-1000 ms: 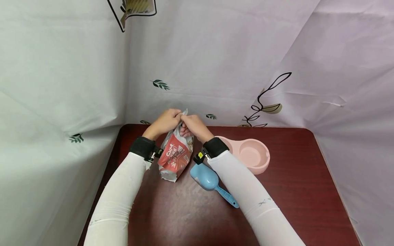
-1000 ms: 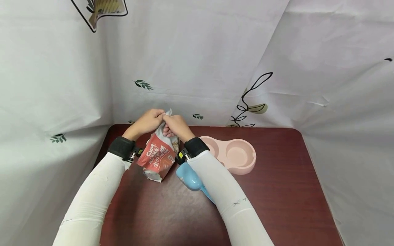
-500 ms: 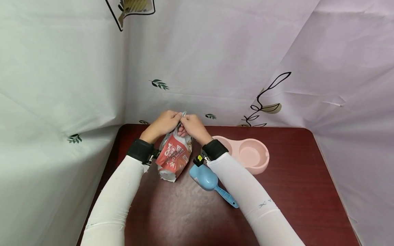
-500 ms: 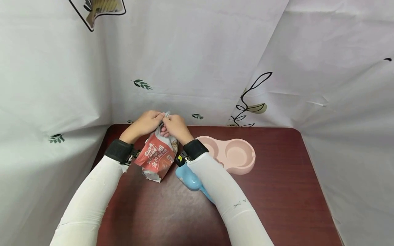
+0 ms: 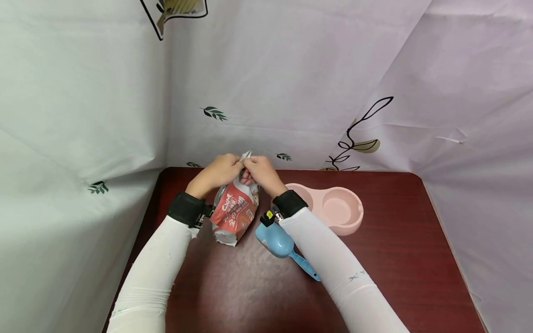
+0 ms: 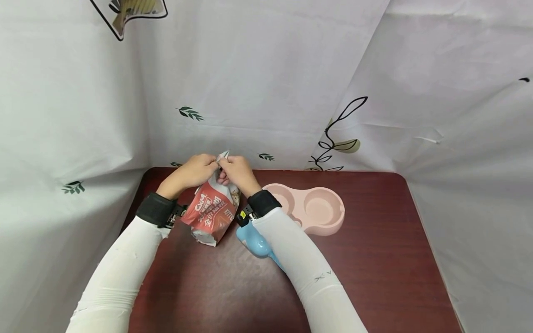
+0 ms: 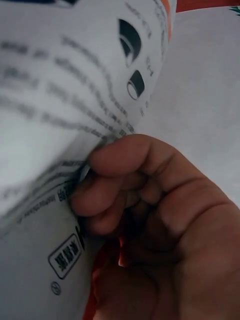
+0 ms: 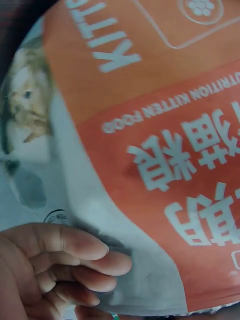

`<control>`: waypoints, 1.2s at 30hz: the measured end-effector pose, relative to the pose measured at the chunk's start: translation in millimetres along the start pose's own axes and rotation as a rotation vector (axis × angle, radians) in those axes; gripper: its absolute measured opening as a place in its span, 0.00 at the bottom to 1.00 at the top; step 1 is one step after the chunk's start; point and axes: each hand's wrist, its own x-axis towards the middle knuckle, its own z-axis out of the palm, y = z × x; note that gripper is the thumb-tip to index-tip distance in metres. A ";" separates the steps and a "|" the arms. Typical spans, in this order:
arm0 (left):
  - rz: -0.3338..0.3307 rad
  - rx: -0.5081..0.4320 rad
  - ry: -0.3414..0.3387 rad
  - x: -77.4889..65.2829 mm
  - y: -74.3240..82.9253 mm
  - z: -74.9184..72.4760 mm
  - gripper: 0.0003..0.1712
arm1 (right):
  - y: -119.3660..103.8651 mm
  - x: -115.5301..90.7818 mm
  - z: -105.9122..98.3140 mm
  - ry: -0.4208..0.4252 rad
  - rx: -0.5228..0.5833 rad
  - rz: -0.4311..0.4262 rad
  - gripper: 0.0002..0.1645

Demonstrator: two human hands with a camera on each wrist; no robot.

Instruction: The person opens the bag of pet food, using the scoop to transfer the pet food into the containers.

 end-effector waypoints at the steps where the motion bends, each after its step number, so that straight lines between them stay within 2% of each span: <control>1: 0.001 -0.006 -0.001 0.5 -0.6 0.1 0.21 | 0.2 0.2 1.5 0.007 0.007 0.007 0.25; 9: 0.016 -0.099 0.022 0.5 -6.0 1.7 0.20 | -1.8 -2.9 12.6 0.020 0.003 0.083 0.27; 14: 0.016 -0.132 0.034 -0.2 -8.8 4.1 0.19 | -0.4 -4.0 14.2 0.024 -0.024 0.093 0.27; 19: -0.001 -0.130 0.045 0.4 -11.2 6.1 0.20 | 0.0 -5.0 15.0 0.024 -0.075 0.092 0.25; 24: -0.020 -0.129 0.072 0.3 -13.1 6.6 0.20 | 3.3 -5.2 17.0 0.048 -0.107 0.051 0.23; 32: -0.045 -0.115 0.115 -3.1 -12.5 7.5 0.19 | 11.6 -7.2 17.1 0.086 -0.073 0.047 0.24; 36: -0.033 -0.108 0.146 -5.0 -9.1 7.3 0.19 | 12.9 -9.4 16.6 0.100 -0.046 0.060 0.26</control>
